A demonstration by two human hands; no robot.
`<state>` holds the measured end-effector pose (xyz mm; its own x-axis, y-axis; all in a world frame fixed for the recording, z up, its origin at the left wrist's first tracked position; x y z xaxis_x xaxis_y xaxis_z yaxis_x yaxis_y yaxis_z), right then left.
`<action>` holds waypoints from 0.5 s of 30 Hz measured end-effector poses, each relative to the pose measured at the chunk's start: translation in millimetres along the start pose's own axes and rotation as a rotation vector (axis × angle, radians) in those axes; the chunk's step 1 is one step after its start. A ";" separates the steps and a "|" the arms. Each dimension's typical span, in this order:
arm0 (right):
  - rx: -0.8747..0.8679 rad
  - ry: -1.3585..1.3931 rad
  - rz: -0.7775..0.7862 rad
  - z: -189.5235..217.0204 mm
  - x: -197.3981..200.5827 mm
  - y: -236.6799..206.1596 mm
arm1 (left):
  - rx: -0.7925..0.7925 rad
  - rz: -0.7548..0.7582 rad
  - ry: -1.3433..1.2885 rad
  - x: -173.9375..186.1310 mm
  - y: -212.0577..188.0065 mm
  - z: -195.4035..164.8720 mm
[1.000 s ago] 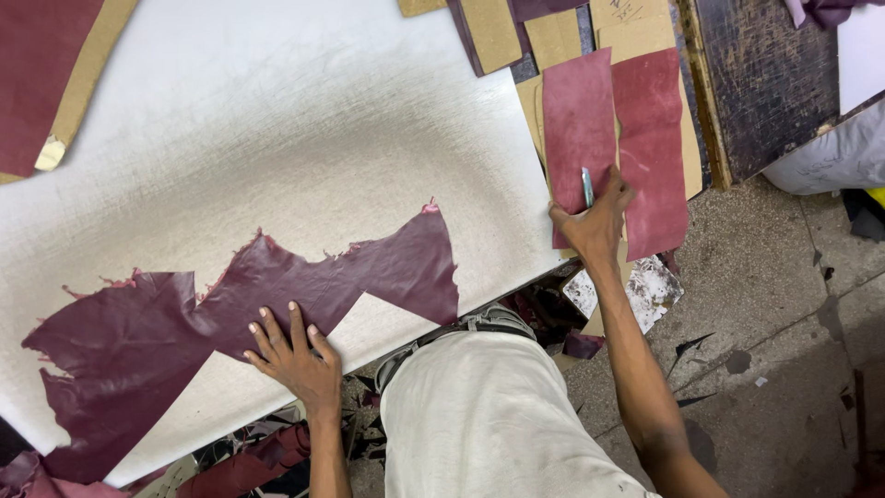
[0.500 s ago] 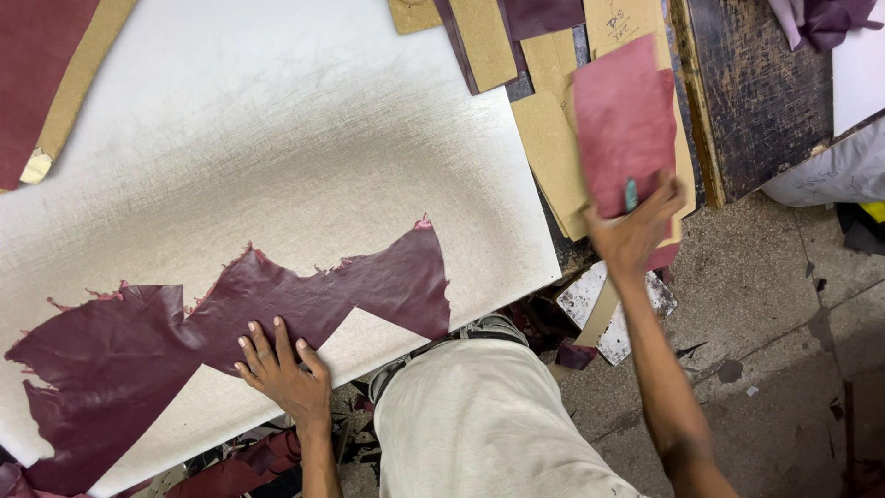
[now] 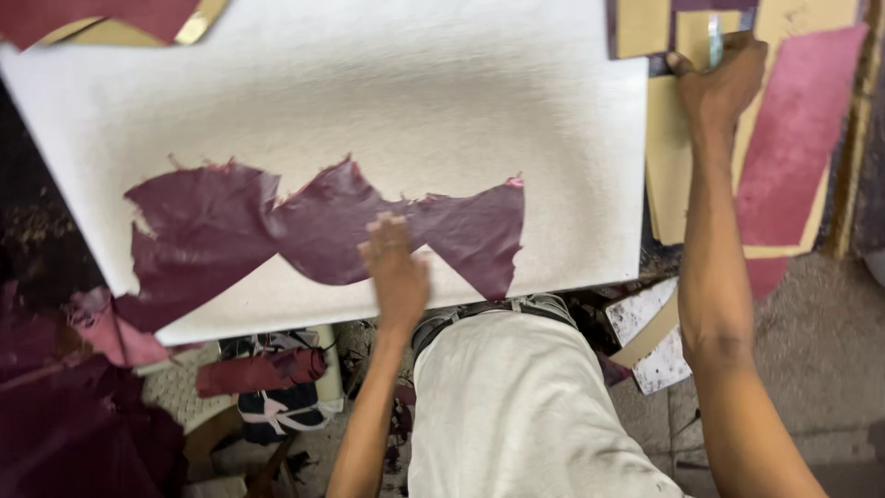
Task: The person uses a cardboard template and a pen to trace shapes onto a large piece of maroon leather laid on a white worktable. They repeatedly reposition the template, trace around it, and then remove the template to reveal the traced outlines on the leather.
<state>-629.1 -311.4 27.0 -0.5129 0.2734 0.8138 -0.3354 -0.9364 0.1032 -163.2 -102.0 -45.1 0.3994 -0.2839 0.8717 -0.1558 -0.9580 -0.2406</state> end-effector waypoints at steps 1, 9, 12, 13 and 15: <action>0.021 -0.043 0.007 6.6 -1.5 8.2 | -0.025 0.112 -0.037 -6.8 5.3 -18.8; -0.155 0.117 0.333 4.8 10.5 21.0 | -0.429 0.353 0.098 -20.2 24.5 -132.4; -0.196 0.023 0.276 10.2 38.3 23.6 | -0.471 0.324 0.095 -23.6 28.0 -131.5; -0.167 0.051 0.280 16.3 47.1 23.7 | -0.465 0.315 0.051 -24.5 28.6 -126.4; -0.110 0.122 0.288 31.1 61.0 24.1 | -0.463 0.301 -0.032 -25.8 28.7 -112.5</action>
<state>-643.9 -324.1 96.9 -0.6876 0.0315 0.7254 -0.2427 -0.9516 -0.1887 -279.6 -117.6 -26.5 0.3018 -0.5507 0.7782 -0.6458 -0.7186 -0.2581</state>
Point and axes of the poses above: each hand's wrist, its own y-axis towards the middle knuckle, its own x-axis out of the back of the hand, z = x × y, the point moved 7 cm from there along y, towards the middle knuckle, and after that the axes turned 12 degrees about z, right-handed, at the moved point
